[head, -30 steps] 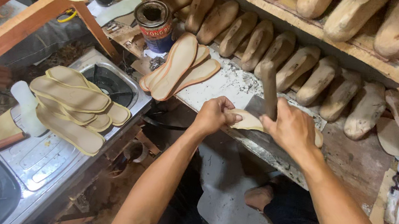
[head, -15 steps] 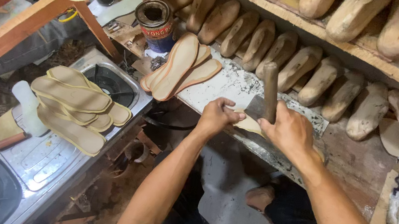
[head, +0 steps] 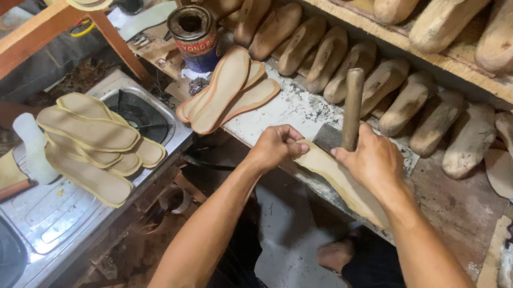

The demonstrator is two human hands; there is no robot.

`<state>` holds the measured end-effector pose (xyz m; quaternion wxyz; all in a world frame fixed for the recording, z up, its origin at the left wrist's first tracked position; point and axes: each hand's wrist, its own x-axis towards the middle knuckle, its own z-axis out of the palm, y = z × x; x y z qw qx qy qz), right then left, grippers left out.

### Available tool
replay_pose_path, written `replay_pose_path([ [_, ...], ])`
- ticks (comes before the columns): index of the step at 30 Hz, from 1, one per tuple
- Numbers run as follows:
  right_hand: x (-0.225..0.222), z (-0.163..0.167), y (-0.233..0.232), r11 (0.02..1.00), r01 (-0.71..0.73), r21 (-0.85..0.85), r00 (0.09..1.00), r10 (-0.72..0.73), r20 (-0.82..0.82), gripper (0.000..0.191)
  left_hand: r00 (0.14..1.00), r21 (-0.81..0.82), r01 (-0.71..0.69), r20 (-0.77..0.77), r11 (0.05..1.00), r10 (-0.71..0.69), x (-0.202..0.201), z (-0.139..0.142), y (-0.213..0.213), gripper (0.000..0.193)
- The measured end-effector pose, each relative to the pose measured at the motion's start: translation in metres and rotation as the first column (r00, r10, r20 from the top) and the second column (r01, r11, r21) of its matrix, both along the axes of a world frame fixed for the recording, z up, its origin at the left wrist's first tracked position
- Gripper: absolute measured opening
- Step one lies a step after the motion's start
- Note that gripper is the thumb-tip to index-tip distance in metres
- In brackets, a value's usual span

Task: The person trims the edges of shoe insoles, holding each insole against a wooden block and cutting along its edge with a blade. They then bend and turn the trimmed insoles by hand and stack the finished pieces on the workbench.

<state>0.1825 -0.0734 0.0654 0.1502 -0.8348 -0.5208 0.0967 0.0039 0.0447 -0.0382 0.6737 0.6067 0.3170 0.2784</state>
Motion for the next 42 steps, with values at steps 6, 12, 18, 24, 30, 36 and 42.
replay_pose_path([
  [6, -0.006, 0.005, -0.02, 0.997, 0.0, 0.081, 0.997, -0.007, 0.079, 0.054, 0.986, -0.001, -0.098, -0.135, 0.995, 0.097, 0.008, 0.002, -0.006, 0.027],
  [12, -0.03, -0.007, -0.037, 0.989, -0.079, 0.126, 0.982, 0.056, 0.18, 0.049, 0.982, -0.139, -0.188, -0.001, 0.972, 0.19, 0.004, -0.005, -0.011, 0.031],
  [18, -0.029, -0.015, -0.04, 0.968, -0.135, 0.211, 0.977, 0.095, 0.19, 0.046, 0.988, -0.107, -0.147, 0.019, 0.983, 0.15, 0.007, -0.008, -0.018, 0.024],
  [24, -0.02, -0.006, -0.034, 0.997, -0.069, 0.043, 0.993, 0.064, 0.099, 0.047, 0.945, 0.256, -0.268, -0.119, 0.929, 0.305, 0.007, 0.003, -0.028, 0.025],
  [30, -0.014, -0.005, 0.002, 0.99, -0.096, 0.103, 0.979, 0.075, 0.189, 0.048, 0.955, 0.284, -0.21, -0.143, 0.936, 0.258, 0.012, 0.009, -0.022, 0.025],
  [36, -0.019, -0.014, 0.019, 0.987, -0.156, 0.049, 0.96, 0.14, 0.241, 0.051, 0.946, 0.299, -0.229, -0.155, 0.927, 0.283, 0.012, 0.011, -0.024, 0.024],
  [42, 0.0, -0.003, -0.011, 0.972, -0.219, 0.085, 0.967, 0.204, 0.155, 0.048, 0.944, 0.307, -0.253, -0.13, 0.917, 0.304, 0.01, 0.01, -0.025, 0.03],
])
